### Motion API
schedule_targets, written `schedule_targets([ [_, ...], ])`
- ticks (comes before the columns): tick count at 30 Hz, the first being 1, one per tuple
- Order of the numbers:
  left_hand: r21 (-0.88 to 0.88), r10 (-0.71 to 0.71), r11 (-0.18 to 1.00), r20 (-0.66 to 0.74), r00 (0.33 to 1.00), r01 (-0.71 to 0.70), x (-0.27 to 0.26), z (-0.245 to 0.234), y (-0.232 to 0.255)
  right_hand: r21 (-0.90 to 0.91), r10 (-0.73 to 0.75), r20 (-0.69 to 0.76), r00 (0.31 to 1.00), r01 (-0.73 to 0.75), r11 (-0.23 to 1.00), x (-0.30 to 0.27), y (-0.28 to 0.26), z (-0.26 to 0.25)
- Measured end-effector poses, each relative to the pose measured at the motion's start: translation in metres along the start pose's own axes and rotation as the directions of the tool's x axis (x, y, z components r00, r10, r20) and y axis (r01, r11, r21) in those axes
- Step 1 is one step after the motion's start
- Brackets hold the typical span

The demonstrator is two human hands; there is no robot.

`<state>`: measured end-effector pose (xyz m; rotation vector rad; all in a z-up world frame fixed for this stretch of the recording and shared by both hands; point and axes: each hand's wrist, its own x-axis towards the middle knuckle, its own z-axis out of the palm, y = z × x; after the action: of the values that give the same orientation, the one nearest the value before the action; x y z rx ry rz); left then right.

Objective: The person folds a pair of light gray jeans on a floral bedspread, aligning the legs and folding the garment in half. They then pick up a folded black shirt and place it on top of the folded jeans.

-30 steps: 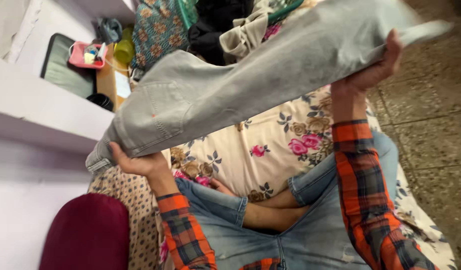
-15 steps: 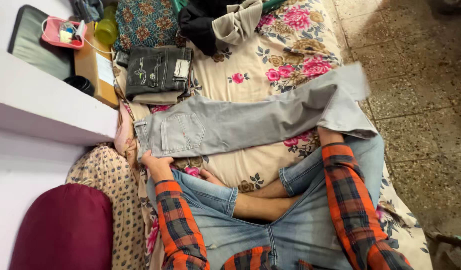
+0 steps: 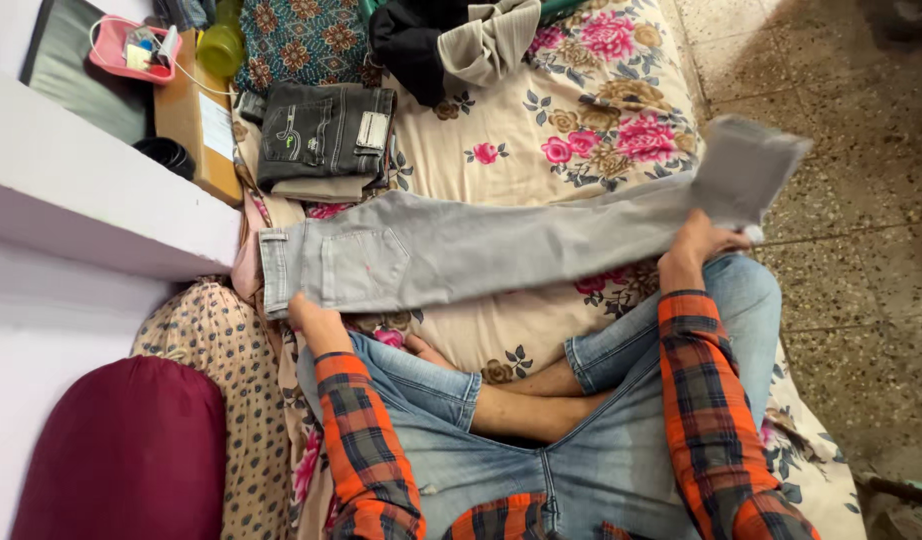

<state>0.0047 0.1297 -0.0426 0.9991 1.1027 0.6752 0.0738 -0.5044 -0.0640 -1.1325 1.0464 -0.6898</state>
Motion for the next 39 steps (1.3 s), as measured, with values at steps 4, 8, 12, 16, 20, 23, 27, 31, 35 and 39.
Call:
schedule_targets([
  [4,0.527,0.758,0.592,-0.107,0.644,-0.61,-0.02,0.008,0.014,-0.223,-0.475,-0.058,0.878,0.453,0.863,-0.033,-0.01,-0.002],
  [8,0.181,0.885,0.121,0.425,0.189,-0.976,-0.064,0.035,0.002,-0.544,-0.876,0.211,0.433,0.797,0.263,-0.063,-0.014,0.003],
  [12,-0.093,0.497,0.092,0.867,-0.035,-0.991,-0.132,0.067,-0.048,0.053,-0.62,0.741,0.256,0.899,0.435,-0.077,-0.009,0.014],
  [16,-0.2,0.123,0.109,0.975,-0.186,-0.974,-0.198,0.063,-0.081,0.066,-0.39,0.921,-0.016,0.991,0.115,-0.076,0.013,0.023],
  [20,-0.283,-0.108,-0.012,0.954,-0.28,-0.959,-0.229,0.059,-0.067,0.038,-0.393,0.917,-0.063,0.997,-0.07,-0.067,0.02,0.044],
  [23,-0.241,-0.152,-0.134,0.963,-0.221,-0.961,-0.233,0.058,-0.053,0.054,-0.309,0.949,-0.057,0.998,-0.017,-0.058,0.007,0.056],
  [27,-0.212,-0.1,-0.096,0.974,-0.203,-0.973,-0.227,0.064,-0.055,0.052,-0.454,0.891,-0.032,0.998,0.032,-0.059,0.003,0.057],
  [31,-0.189,-0.135,-0.1,0.975,-0.175,-0.977,-0.22,0.061,-0.065,-0.011,-0.406,0.914,0.016,1.0,0.015,-0.063,0.014,0.056],
  [35,-0.247,-0.071,-0.236,0.969,-0.237,-0.94,-0.211,0.067,-0.075,-0.078,-0.489,0.867,0.097,0.995,0.059,-0.055,0.019,0.061],
  [39,-0.235,-0.019,-0.179,0.972,-0.236,-0.955,-0.208,0.059,-0.082,-0.099,-0.479,0.874,0.088,0.995,0.002,-0.06,0.013,0.05],
])
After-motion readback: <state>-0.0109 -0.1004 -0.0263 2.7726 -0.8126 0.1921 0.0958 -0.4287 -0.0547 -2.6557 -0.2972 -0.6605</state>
